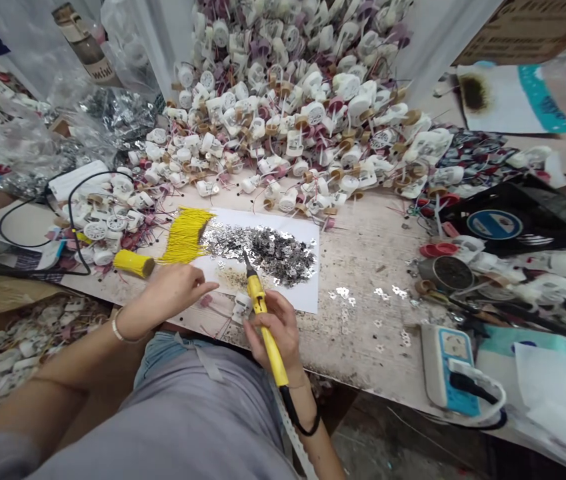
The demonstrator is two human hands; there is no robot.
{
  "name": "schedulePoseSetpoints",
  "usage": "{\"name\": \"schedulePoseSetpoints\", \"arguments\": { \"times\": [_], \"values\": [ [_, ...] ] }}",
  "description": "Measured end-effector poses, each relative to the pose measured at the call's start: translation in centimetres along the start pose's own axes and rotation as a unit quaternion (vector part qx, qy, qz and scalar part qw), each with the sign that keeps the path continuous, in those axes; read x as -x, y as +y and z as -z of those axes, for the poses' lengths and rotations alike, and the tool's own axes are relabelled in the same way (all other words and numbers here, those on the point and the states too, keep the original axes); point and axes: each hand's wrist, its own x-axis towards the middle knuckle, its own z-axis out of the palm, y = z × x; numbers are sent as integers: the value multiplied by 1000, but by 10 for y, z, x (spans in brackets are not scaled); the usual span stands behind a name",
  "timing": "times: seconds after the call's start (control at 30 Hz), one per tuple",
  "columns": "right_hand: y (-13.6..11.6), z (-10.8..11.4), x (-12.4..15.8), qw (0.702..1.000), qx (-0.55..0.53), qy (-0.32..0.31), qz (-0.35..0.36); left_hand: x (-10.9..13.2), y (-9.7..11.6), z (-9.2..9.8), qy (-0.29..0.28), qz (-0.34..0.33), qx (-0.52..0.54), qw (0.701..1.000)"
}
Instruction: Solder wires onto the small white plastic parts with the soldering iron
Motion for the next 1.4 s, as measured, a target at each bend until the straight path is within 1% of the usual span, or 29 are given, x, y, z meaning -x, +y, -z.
{"name": "schedulePoseSetpoints", "arguments": {
  "times": [0.07, 0.1, 0.17, 0.2, 0.27, 0.3, 0.37, 0.43, 0.5, 0.6, 0.67, 0.7, 0.73, 0.8, 0.87, 0.9, 0.97, 1.03, 1.07, 1.1, 1.13, 1.2, 1.27, 1.33, 1.4],
  "values": [
    [3, -4, -3, 999, -10, -42, 27, 19, -8, -11, -39, -7, 28, 999],
    [5, -6, -5, 998, -12, -54, 32, 26, -10, -19, -57, -27, 46, 997],
    [8, -11, -8, 998, -13, -63, 24, 36, -11, -37, -78, -91, 73, 990],
    [10, -13, -9, 998, -11, -60, 19, 39, -12, -45, -76, -125, 74, 986],
    [14, -15, -12, 999, -8, -40, 17, 40, -13, -57, -52, -167, 61, 983],
    [15, -15, -13, 999, -6, -26, 25, 40, -14, -60, -34, -168, 56, 984],
    [17, -15, -15, 998, 8, -9, 54, 38, -15, -59, 1, -147, 79, 986],
    [15, -14, -16, 997, 22, -5, 77, 34, -15, -53, 34, -120, 161, 979],
    [10, -13, -16, 998, 21, -2, 66, 29, -11, -48, 57, -101, 279, 953],
    [-3, -14, -14, 999, -37, 10, -6, 20, 2, -50, 48, -98, 446, 888],
    [-11, -16, -12, 997, -73, -6, -39, 14, 10, -56, 46, -111, 514, 850],
    [-13, -17, -11, 996, -80, -13, -45, 12, 14, -59, 52, -119, 528, 839],
    [-15, -19, -10, 995, -80, -11, -51, 10, 16, -61, 61, -128, 528, 837],
    [-16, -22, -8, 993, -87, 27, -76, 9, 19, -63, 79, -151, 486, 857],
    [-15, -25, -7, 983, -111, 73, -127, 9, 20, -63, 92, -169, 425, 885],
    [-15, -26, -6, 977, -119, 86, -154, 10, 20, -62, 99, -165, 402, 895],
    [-15, -27, -5, 973, -111, 91, -181, 11, 21, -62, 114, -122, 386, 907],
    [-16, -26, -3, 979, -93, 85, -160, 11, 21, -63, 129, -62, 393, 908],
    [-16, -25, -2, 982, -89, 83, -141, 11, 21, -64, 133, -46, 392, 909],
    [-17, -24, -1, 985, -86, 80, -126, 11, 21, -64, 132, -46, 386, 912],
    [-16, -22, -1, 987, -80, 78, -116, 11, 21, -63, 123, -60, 375, 917],
    [-16, -21, -1, 988, -64, 84, -112, 11, 21, -61, 91, -106, 341, 930],
    [-15, -21, -2, 986, -70, 90, -119, 13, 22, -58, 63, -132, 312, 939],
    [-16, -24, -2, 980, -108, 90, -142, 15, 24, -55, 55, -128, 306, 942],
    [-17, -27, -2, 969, -131, 98, -187, 17, 28, -53, 61, -114, 326, 936]
  ]
}}
